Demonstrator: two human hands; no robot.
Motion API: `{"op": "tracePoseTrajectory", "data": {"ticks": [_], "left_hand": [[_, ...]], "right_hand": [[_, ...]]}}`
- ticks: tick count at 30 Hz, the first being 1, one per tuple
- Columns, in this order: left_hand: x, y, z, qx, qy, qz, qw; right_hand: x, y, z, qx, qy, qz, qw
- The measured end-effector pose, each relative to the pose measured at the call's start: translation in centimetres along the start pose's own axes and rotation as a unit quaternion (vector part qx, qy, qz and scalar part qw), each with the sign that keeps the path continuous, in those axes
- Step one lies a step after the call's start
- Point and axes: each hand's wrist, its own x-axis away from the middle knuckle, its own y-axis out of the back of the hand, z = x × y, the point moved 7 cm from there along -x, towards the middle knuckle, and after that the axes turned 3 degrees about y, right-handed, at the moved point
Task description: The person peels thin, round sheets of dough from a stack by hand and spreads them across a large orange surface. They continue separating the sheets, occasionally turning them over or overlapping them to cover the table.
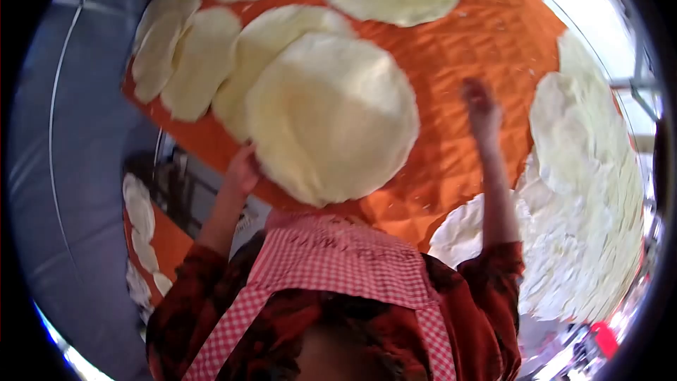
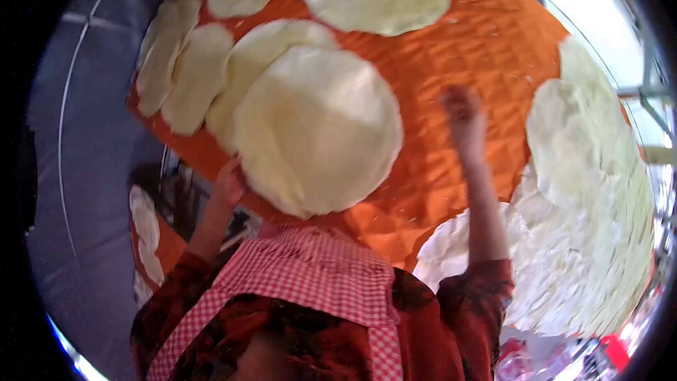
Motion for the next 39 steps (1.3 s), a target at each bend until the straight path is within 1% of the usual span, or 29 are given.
{"op": "tracePoseTrajectory", "data": {"ticks": [1,2,3,4,5,7,9,11,12,13,16,19,22,25,28,29,30,31,32,33,34,35,36,37,38,39], "left_hand": [[0.5,-1.9,-0.6,-0.004,-0.021,0.029,0.999],[1.3,-3.4,-1.1,-0.002,-0.007,0.032,0.999],[0.8,-3.3,-1.2,0.004,-0.010,0.051,0.999],[0.6,-2.9,-1.3,0.006,-0.010,0.072,0.997],[0.6,-2.6,-1.2,0.010,-0.008,0.092,0.996],[0.5,-2.8,-1.5,0.030,-0.020,0.116,0.993],[0.6,-2.1,-1.6,0.047,-0.011,0.131,0.990],[0.1,-0.9,-1.0,0.068,0.009,0.150,0.986],[0.2,-1.0,-0.9,0.073,0.018,0.155,0.985],[0.3,-1.1,-0.9,0.076,0.025,0.160,0.984],[0.6,-1.9,-1.6,0.037,0.012,0.183,0.982],[1.5,-2.7,-2.5,-0.027,-0.058,0.157,0.986],[-0.5,-1.7,-2.0,-0.059,-0.114,0.151,0.980],[-0.9,-1.8,-2.3,-0.098,-0.156,0.156,0.971],[-2.0,-1.3,-1.9,-0.140,-0.141,0.066,0.978],[-2.3,-1.5,-2.2,-0.141,-0.164,0.037,0.976],[-2.6,-1.6,-2.2,-0.143,-0.183,0.020,0.972],[-4.9,0.4,-1.1,-0.158,-0.176,0.026,0.971],[-7.2,2.0,0.0,-0.172,-0.172,0.031,0.969],[-4.6,0.4,-1.3,-0.122,-0.141,0.043,0.982],[-4.4,0.8,-2.1,-0.137,-0.156,0.029,0.978],[-4.8,1.8,-3.3,-0.149,-0.174,0.010,0.974],[-5.7,2.7,-4.1,-0.150,-0.159,-0.003,0.976],[-6.4,3.9,-4.8,-0.151,-0.143,-0.020,0.978],[-6.9,4.5,-5.4,-0.151,-0.127,-0.004,0.980],[-7.2,5.0,-6.0,-0.151,-0.111,0.010,0.982]], "right_hand": [[3.5,-5.5,3.4,-0.034,0.079,0.105,0.991],[7.6,-11.0,5.7,-0.131,-0.087,0.227,0.961],[9.9,-14.8,9.2,-0.112,0.067,0.236,0.963],[11.9,-18.6,11.2,-0.108,0.043,0.262,0.958],[13.0,-21.5,13.5,-0.091,0.088,0.270,0.954],[14.4,-25.8,15.7,-0.056,0.062,0.249,0.965],[15.1,-29.0,15.3,-0.003,0.104,0.212,0.972],[15.4,-30.3,14.1,-0.010,0.049,0.201,0.978],[15.5,-30.5,13.4,-0.013,0.024,0.194,0.981],[15.6,-30.5,13.2,0.008,0.037,0.190,0.981],[15.8,-30.5,13.4,0.061,0.069,0.166,0.982],[16.3,-30.5,15.6,0.072,0.103,0.155,0.980],[16.1,-30.4,16.4,0.124,0.116,0.128,0.977],[15.1,-30.7,15.4,0.158,0.099,0.120,0.975],[14.3,-31.1,15.0,0.179,0.035,0.137,0.974],[14.2,-31.8,15.1,0.205,0.083,0.132,0.966],[13.6,-32.4,13.3,0.221,0.053,0.121,0.966],[13.2,-32.4,12.7,0.219,0.040,0.095,0.970],[12.5,-32.6,11.8,0.240,0.042,0.091,0.966],[11.7,-32.0,12.6,0.238,0.034,0.116,0.964],[10.7,-30.2,14.0,0.192,0.051,0.069,0.978],[9.4,-27.6,12.8,0.103,-0.006,0.030,0.994],[7.7,-24.7,11.3,0.010,-0.057,-0.006,0.998],[7.7,-18.9,13.6,-0.016,-0.024,-0.044,0.999],[6.6,-15.1,9.7,-0.235,-0.154,-0.060,0.958],[7.4,-9.8,9.7,-0.286,-0.134,-0.106,0.943]]}}
